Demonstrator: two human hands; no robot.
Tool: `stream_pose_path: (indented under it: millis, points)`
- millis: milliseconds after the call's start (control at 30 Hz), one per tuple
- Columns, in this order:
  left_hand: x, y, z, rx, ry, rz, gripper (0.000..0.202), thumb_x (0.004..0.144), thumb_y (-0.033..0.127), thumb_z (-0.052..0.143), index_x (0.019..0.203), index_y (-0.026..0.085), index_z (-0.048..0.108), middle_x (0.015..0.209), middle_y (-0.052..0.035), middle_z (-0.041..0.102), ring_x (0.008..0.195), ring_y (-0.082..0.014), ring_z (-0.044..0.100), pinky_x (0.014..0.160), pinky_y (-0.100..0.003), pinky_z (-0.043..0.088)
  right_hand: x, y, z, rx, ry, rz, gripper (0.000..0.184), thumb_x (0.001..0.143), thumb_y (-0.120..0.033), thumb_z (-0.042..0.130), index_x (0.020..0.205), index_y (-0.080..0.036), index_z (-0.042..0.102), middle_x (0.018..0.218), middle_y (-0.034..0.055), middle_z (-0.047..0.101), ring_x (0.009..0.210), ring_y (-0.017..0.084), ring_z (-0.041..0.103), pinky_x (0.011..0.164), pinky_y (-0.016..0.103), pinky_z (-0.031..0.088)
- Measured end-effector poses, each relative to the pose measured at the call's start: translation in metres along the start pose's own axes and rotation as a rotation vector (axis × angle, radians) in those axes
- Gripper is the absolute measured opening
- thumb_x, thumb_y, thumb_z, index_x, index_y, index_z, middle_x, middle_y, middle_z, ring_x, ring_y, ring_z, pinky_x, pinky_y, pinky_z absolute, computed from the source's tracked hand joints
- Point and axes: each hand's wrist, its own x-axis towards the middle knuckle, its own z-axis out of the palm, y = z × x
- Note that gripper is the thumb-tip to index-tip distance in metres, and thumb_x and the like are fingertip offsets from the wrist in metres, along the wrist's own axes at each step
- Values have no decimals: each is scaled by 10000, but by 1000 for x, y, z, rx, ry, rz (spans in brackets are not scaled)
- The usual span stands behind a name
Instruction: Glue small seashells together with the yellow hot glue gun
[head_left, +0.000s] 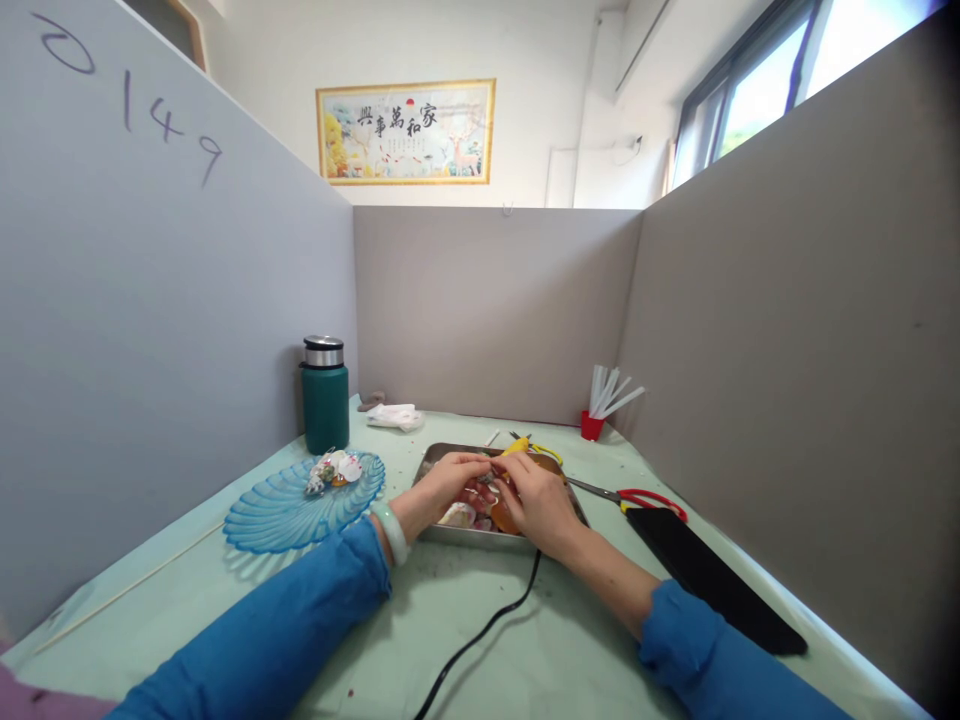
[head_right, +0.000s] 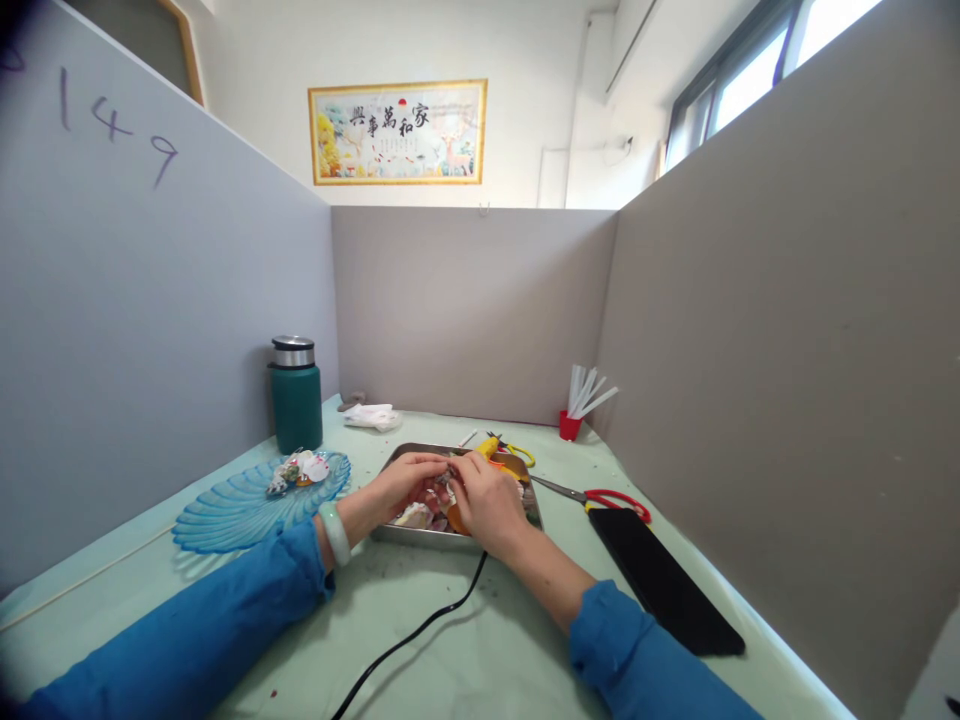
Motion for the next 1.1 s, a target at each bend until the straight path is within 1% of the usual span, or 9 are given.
stream_pose_path:
  millis: [167, 300, 467, 767, 867, 1100]
  points:
    - [1, -2, -1, 16, 3, -10, 228, 691, 295, 604, 821, 107, 596, 705, -53, 584, 559, -140, 587, 473, -251, 470, -1, 1, 1, 4, -7, -10, 258, 886, -209, 367, 1052, -216, 565, 937, 56, 588, 791, 134, 553, 675, 226, 410]
    - [1, -1, -1, 51, -7, -27, 238, 695, 299, 591, 828, 103, 591, 697, -58, 590, 553, -138, 586, 486, -259, 479, -1, 2, 2, -13, -15, 19, 239, 893, -244, 374, 1011, -228, 581, 894, 44, 589, 767, 127, 551, 656, 218, 400]
    - [1, 0, 0, 66, -22, -24, 261, 692, 306, 593, 853, 100, 597, 706, -65, 597, 575, -146, 591, 488, -261, 476, -1, 2, 2, -22, -6, 25, 212, 874, -218, 400, 977, -213, 585, 848, 40, 593, 733, 125, 552, 635, 215, 391]
    - [-4, 2, 2, 156, -72, 28, 347, 694, 408, 608, 875, 112, 606, 679, -49, 594, 573, -134, 583, 498, -246, 476, -2, 1, 1, -37, 33, 1, 206, 851, -185, 396, 969, -192, 565, 846, 53, 591, 741, 134, 548, 648, 224, 401]
    - [-4, 1, 3, 210, -83, 41, 351, 682, 398, 620, 885, 112, 609, 699, -51, 609, 542, -123, 576, 486, -235, 465, -2, 1, 1, -54, 42, -14, 209, 847, -178, 392, 966, -187, 565, 835, 56, 588, 726, 134, 544, 627, 224, 395]
    - [-3, -1, 2, 254, -70, 38, 284, 705, 360, 587, 860, 122, 592, 635, -34, 603, 477, -112, 558, 463, -229, 460, -2, 0, 0, -124, 25, -28, 219, 864, -209, 378, 946, -175, 578, 831, 61, 580, 687, 132, 539, 585, 228, 368]
